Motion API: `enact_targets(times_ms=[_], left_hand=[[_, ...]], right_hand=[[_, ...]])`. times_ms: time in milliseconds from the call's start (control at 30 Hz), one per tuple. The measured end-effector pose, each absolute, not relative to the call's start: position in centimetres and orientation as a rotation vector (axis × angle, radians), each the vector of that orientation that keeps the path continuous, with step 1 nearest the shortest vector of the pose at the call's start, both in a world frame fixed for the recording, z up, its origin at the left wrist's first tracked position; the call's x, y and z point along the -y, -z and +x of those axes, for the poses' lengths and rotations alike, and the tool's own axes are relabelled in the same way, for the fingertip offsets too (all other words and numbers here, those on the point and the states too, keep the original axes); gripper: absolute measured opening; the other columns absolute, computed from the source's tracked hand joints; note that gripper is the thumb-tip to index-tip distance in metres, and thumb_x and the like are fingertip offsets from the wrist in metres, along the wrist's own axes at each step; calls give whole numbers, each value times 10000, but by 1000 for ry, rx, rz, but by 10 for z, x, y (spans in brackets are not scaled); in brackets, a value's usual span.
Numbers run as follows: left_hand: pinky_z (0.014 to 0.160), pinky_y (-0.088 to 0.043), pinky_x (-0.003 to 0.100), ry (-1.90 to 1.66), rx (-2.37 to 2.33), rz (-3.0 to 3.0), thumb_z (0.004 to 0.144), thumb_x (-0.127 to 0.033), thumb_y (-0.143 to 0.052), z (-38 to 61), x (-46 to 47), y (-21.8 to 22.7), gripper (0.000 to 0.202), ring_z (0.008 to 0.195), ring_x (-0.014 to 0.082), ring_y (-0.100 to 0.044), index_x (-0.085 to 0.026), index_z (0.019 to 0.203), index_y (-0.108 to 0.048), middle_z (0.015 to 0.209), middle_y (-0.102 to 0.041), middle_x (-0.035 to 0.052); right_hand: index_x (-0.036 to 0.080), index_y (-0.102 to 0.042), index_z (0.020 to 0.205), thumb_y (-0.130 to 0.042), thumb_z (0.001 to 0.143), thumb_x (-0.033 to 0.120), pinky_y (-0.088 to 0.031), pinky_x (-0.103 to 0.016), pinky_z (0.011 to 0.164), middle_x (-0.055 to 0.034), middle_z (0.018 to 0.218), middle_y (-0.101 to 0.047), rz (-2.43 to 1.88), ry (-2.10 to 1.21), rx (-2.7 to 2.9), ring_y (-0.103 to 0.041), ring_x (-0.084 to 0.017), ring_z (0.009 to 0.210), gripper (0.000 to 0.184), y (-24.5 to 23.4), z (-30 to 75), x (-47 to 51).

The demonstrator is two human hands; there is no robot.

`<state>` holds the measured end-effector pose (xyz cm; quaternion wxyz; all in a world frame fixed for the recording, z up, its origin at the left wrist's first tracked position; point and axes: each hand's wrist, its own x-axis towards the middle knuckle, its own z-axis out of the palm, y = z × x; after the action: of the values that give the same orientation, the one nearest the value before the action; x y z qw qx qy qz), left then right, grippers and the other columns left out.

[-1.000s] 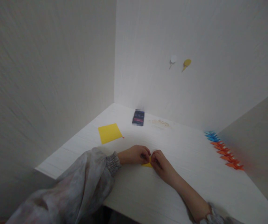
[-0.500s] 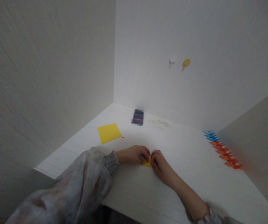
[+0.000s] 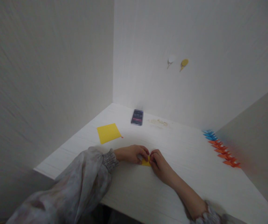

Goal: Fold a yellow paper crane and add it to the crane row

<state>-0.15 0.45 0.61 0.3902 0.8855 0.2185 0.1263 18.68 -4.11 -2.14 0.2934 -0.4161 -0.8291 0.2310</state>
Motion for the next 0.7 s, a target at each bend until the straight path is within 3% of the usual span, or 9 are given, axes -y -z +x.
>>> enact_targets(times_ms=[200,367,500,700], left_hand=[[892,-339,241,-302,-556,2221,594,-12,-565,-2,-5,-7,391,998,154,-480,-229,917,-607,1104,-497,-8],[809,-381,213,-364,-622,2191,711,-142,-528,2,-1,-7,156,874,119,-533,-189,811,-637,994,-549,9],[777,-391,211,-440,-667,2186,666,-220,-601,4,3,-6,124,850,129,-536,-165,770,-641,943,-558,17],[794,-386,220,-449,-673,2190,607,-160,-646,4,1,-3,166,850,130,-532,-175,772,-641,936,-558,5]], right_hand=[[184,-402,712,-394,744,76,-426,-320,697,-52,833,-442,-1108,-615,2209,-457,-158,766,113,18,186,42],[183,-402,710,-392,742,72,-424,-317,688,-50,819,-440,-1123,-600,2215,-450,-159,757,117,18,185,43],[183,-407,719,-392,744,74,-421,-318,689,-52,827,-442,-1127,-592,2218,-451,-161,763,113,19,185,43],[181,-410,711,-398,736,73,-423,-317,681,-52,824,-450,-1106,-597,2216,-455,-158,758,111,20,186,41]])
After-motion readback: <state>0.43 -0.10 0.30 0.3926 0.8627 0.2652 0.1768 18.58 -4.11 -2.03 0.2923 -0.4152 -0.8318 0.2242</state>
